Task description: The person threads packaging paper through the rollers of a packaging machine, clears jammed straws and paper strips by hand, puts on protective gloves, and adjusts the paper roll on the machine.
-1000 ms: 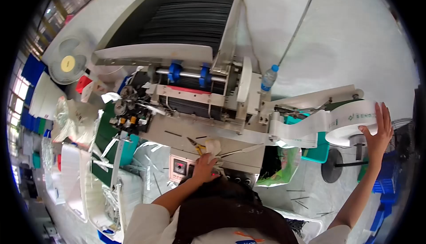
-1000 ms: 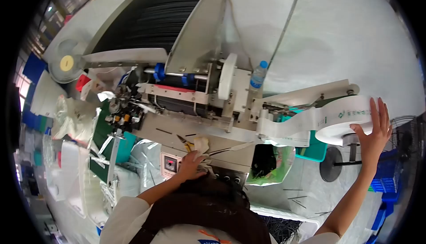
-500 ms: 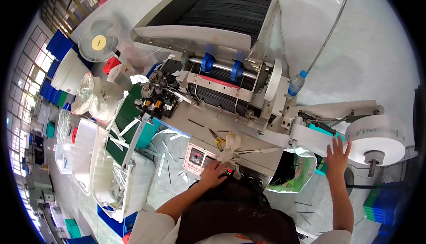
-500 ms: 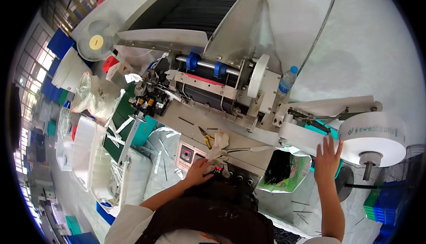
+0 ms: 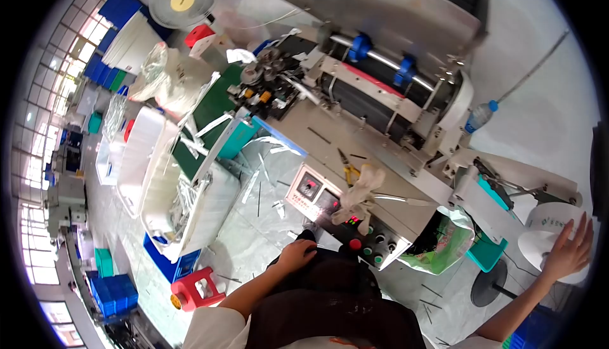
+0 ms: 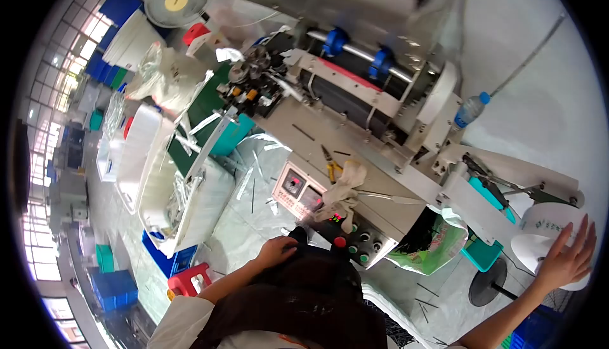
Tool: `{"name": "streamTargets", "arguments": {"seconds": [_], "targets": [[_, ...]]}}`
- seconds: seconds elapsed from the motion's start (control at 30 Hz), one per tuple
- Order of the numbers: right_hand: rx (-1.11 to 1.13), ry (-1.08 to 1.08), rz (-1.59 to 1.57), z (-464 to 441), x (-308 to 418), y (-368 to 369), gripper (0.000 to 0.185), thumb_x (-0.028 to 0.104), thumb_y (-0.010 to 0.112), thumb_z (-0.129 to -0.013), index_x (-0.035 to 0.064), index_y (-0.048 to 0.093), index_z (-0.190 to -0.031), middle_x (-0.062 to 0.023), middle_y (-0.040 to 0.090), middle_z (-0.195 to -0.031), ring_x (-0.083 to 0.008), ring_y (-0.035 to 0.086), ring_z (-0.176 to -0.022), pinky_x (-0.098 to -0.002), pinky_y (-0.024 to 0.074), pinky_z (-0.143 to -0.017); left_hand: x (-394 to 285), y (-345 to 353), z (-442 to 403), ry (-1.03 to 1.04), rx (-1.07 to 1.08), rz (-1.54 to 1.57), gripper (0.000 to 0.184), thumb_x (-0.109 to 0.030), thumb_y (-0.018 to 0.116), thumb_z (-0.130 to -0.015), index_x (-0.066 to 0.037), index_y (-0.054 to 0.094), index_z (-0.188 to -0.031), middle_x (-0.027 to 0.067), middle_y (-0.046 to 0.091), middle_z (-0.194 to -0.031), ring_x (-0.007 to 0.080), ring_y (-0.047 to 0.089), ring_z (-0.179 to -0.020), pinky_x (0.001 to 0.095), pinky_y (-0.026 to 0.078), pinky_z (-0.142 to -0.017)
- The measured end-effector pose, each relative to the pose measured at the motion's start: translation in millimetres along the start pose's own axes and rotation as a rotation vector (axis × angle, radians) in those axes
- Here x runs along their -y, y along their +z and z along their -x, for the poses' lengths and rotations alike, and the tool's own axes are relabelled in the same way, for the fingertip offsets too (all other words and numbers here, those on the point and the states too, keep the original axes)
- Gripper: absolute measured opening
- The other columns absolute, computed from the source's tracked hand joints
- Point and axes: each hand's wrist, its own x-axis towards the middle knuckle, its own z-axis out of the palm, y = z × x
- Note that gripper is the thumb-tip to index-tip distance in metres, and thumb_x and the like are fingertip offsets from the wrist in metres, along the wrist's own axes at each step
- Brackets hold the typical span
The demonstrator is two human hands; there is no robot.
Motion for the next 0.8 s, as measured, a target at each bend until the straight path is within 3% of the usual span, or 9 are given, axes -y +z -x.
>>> {"name": "streamTargets", "arguments": {"seconds": [0.1,0.23,0.3,0.37,0.47,0.5,0.57,0.63,0.8], "targets": [[-0.035,-0.031,-0.009,0.6,-2.6,1.1,0.031,0.039,0.044,-0.082,0.0261,0.051,-0.110,0.0044,0.050,-0.110,-0.0162,0.051,-0.095,-0.0341,0.0388,-0.074,17.6,-0.8,8.9,-0.016,0.040,0.004,0.020,-0.023,0.055,-0.072,-0.012,0.056,-0.088,0.0071,0.057,-0.084,0.0258,0.056,-0.076,0.0345,0.045,-0.066],[0.045,-0.040,0.065,-6.6,21.0,-28.8,0.030,0.032,0.046,-0.083,0.0186,0.051,-0.109,-0.0009,0.050,-0.110,-0.0190,0.052,-0.094,-0.0327,0.0400,-0.076,43.5,-12.0,23.2,-0.020,-0.023,0.098,0.019,-0.022,0.055,-0.071,-0.013,0.057,-0.088,0.0069,0.057,-0.084,0.0254,0.056,-0.075,0.0347,0.045,-0.065],[-0.073,0.008,-0.446,11.3,45.8,-43.1,0.031,0.022,0.051,-0.081,0.0078,0.050,-0.108,-0.0075,0.051,-0.109,-0.0231,0.052,-0.094,-0.0331,0.0411,-0.078,66.8,-16.5,32.7,-0.073,0.012,0.159,0.019,-0.022,0.055,-0.071,-0.013,0.058,-0.088,0.0067,0.057,-0.083,0.0249,0.056,-0.073,0.0348,0.045,-0.064],[0.074,0.123,-0.700,40.4,114.0,-106.6,0.034,0.013,0.054,-0.079,-0.0021,0.047,-0.108,-0.0154,0.053,-0.103,-0.0256,0.049,-0.099,-0.0302,0.0362,-0.086,93.6,-21.9,44.6,-0.097,-0.015,0.200,0.019,-0.022,0.055,-0.071,-0.013,0.058,-0.087,0.0067,0.058,-0.082,0.0244,0.056,-0.072,0.0344,0.045,-0.064],[0.578,0.287,-1.397,72.3,248.3,-245.5,0.022,0.003,0.049,-0.078,-0.0004,0.051,-0.100,-0.0117,0.054,-0.098,-0.0201,0.052,-0.092,-0.0296,0.0379,-0.081,148.8,-35.4,63.9,-0.071,-0.041,0.225,0.018,-0.023,0.054,-0.072,-0.013,0.059,-0.084,0.0071,0.058,-0.080,0.0246,0.056,-0.073,0.0344,0.045,-0.064],[0.643,0.093,-1.370,94.0,283.6,-278.2,0.021,0.007,0.050,-0.076,0.0006,0.054,-0.096,-0.0116,0.057,-0.093,-0.0212,0.055,-0.085,-0.0290,0.0420,-0.075,169.2,-47.2,68.8,-0.063,-0.032,0.232,0.018,-0.023,0.054,-0.072,-0.013,0.059,-0.084,0.0071,0.058,-0.080,0.0246,0.056,-0.073,0.0344,0.045,-0.064],[0.982,0.079,-1.722,123.1,353.2,-352.8,0.020,0.006,0.055,-0.072,0.0021,0.054,-0.091,-0.0097,0.058,-0.084,-0.0194,0.056,-0.077,-0.0280,0.0426,-0.071,204.3,-66.4,84.5,-0.130,-0.036,0.231,0.017,-0.023,0.053,-0.072,-0.013,0.059,-0.084,0.0072,0.057,-0.079,0.0251,0.056,-0.073,0.0350,0.045,-0.064],[1.145,-0.182,-1.712,133.7,413.2,-419.0,0.020,0.006,0.056,-0.072,0.0030,0.055,-0.092,-0.0095,0.058,-0.083,-0.0187,0.057,-0.070,-0.0275,0.0455,-0.062,251.2,-76.5,95.1,-0.198,-0.051,0.250,0.016,-0.022,0.053,-0.072,-0.014,0.060,-0.083,0.0072,0.058,-0.078,0.0255,0.056,-0.074,0.0352,0.045,-0.064],[1.563,-0.135,-1.833,205.8,551.7,-472.1,0.021,0.008,0.056,-0.073,0.0039,0.054,-0.094,-0.0100,0.058,-0.084,-0.0191,0.058,-0.067,-0.0287,0.0464,-0.059,393.4,-76.3,102.2,-0.633,-0.006,0.143,0.015,-0.020,0.052,-0.070,-0.017,0.061,-0.082,0.0074,0.059,-0.081,0.0266,0.056,-0.076,0.0370,0.045,-0.065]]}}
